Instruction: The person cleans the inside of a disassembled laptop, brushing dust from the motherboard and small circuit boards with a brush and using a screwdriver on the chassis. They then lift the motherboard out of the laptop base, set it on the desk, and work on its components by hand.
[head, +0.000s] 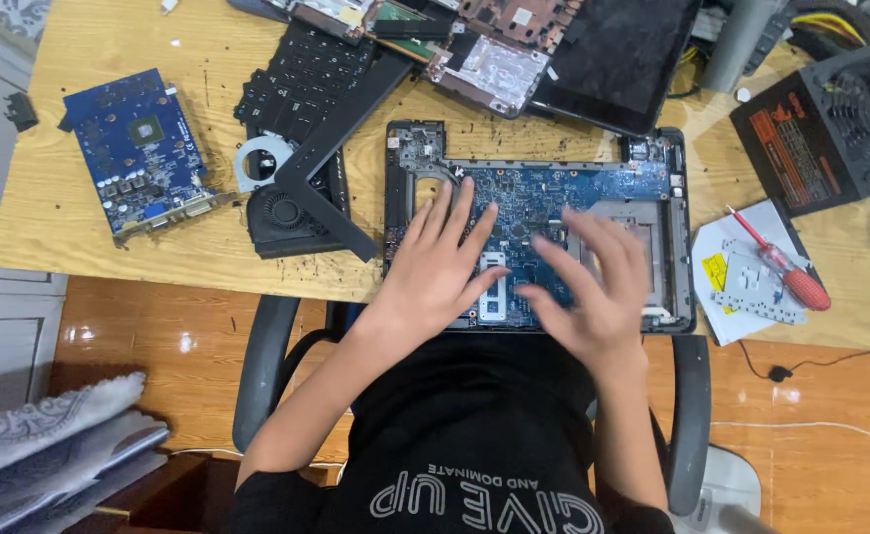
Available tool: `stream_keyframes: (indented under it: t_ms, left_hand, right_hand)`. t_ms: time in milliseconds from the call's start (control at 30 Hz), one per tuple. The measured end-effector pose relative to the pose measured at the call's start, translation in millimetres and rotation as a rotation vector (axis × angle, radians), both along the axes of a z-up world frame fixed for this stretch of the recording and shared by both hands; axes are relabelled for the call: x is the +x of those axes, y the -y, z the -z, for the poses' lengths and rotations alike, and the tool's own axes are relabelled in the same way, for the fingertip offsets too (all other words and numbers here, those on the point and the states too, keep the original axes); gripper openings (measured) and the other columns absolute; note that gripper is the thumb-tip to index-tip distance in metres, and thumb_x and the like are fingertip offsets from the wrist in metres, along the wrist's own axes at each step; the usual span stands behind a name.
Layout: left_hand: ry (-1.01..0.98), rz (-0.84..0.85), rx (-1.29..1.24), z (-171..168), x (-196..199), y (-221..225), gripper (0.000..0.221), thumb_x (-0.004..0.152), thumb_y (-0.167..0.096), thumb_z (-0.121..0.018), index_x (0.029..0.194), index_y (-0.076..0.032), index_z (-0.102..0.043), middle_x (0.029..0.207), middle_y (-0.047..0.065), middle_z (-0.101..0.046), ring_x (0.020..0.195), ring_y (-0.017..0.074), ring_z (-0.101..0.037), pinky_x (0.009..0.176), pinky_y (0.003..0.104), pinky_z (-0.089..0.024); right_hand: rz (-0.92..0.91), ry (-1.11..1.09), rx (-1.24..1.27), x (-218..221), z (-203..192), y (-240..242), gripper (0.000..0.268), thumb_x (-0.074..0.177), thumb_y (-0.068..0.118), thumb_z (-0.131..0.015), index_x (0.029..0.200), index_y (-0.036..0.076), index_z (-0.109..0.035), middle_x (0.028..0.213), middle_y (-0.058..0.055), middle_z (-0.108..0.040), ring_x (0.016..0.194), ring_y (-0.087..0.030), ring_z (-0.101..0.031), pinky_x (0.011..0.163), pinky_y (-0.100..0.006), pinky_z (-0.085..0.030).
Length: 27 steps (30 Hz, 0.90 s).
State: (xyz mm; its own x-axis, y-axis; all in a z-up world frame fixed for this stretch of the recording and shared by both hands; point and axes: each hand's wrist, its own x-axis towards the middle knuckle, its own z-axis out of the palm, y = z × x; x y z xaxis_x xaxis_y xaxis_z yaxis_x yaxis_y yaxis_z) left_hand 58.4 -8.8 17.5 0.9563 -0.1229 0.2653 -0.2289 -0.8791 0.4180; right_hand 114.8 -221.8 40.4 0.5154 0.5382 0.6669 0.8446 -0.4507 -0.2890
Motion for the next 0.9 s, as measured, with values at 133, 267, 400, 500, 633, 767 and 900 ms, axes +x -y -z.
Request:
stream_keyframes:
  t_ms: [133,267,400,500,633,767,900]
  left_hand:
    - [-0.02,-0.045,-0.081,-17.0,-10.6,7.1,0.068,0.107,-0.041,-0.049,0.159,-0.001,-0.032,0.164,0.03,-0.03,0.155,0.0478,-0.026,0.126,0.056,-0.019]
    - [-0.045,0.066,-0.907,-22.1,-25.2,35.4,0.077,0.114,-0.048,-0.031,0.167,-0.002,0.0,0.177,0.023,-0.003,0.167,0.0391,-0.005,0.135,0.05,-0.012]
    - [0.289,0.126,-1.075,-16.0,-33.6,61.3,0.075,0.116,-0.055,-0.015,0.168,-0.008,0.013,0.177,0.011,0.016,0.163,0.0268,0.01,0.137,0.041,-0.003]
    - [0.185,0.096,-0.96,-8.9,-30.9,54.0,0.068,0.119,-0.041,-0.011,0.171,-0.001,0.004,0.177,0.021,0.008,0.167,0.0364,0.008,0.14,0.046,-0.003]
    - [0.136,0.063,-0.733,-17.9,-8.6,15.2,0.059,0.117,-0.028,-0.024,0.166,0.004,-0.023,0.176,0.025,-0.022,0.164,0.0391,-0.022,0.138,0.046,-0.02]
    - [0.12,-0.164,0.066,-4.6,2.1,0.1,0.054,0.102,-0.022,-0.05,0.141,0.015,-0.047,0.151,0.032,-0.043,0.148,0.0494,-0.037,0.125,0.055,-0.026]
    - [0.11,-0.318,0.298,-1.0,10.2,-29.3,0.053,0.091,-0.015,-0.06,0.134,0.016,-0.058,0.141,0.031,-0.054,0.142,0.0461,-0.042,0.119,0.054,-0.033]
  right_hand:
    - [-0.077,-0.281,0.033,-17.3,-7.5,-34.6,0.07,0.101,0.056,-0.058,0.153,0.011,-0.043,0.162,-0.022,-0.037,0.153,-0.04,-0.034,0.125,-0.052,-0.026]
    - [-0.406,-0.666,0.285,-44.8,-16.4,-67.4,0.088,0.11,0.072,-0.022,0.166,0.006,-0.008,0.177,-0.02,-0.005,0.165,-0.036,-0.004,0.137,-0.049,-0.006]
    - [-0.45,-0.765,0.435,-34.9,-26.6,-85.6,0.095,0.109,0.075,-0.009,0.169,0.002,-0.008,0.18,-0.016,-0.006,0.166,-0.031,-0.002,0.139,-0.045,-0.001]
    - [-0.37,-0.705,0.435,-15.6,-24.1,-92.9,0.085,0.113,0.067,-0.011,0.167,0.001,-0.021,0.178,-0.014,-0.017,0.167,-0.029,-0.01,0.14,-0.044,-0.005]
    - [-0.242,-0.727,0.248,28.4,-29.4,-95.8,0.065,0.114,0.047,-0.025,0.154,0.0,-0.045,0.164,-0.018,-0.041,0.156,-0.03,-0.036,0.132,-0.043,-0.025]
    - [-0.101,-0.584,-0.094,58.2,-28.4,-113.9,0.037,0.102,0.024,-0.06,0.131,0.003,-0.068,0.12,-0.016,-0.071,0.11,-0.03,-0.07,0.094,-0.04,-0.053]
    - [-0.054,-0.371,-0.291,71.3,-25.2,-137.7,0.033,0.091,0.02,-0.077,0.12,0.006,-0.074,0.095,-0.013,-0.071,0.084,-0.036,-0.069,0.071,-0.047,-0.053]
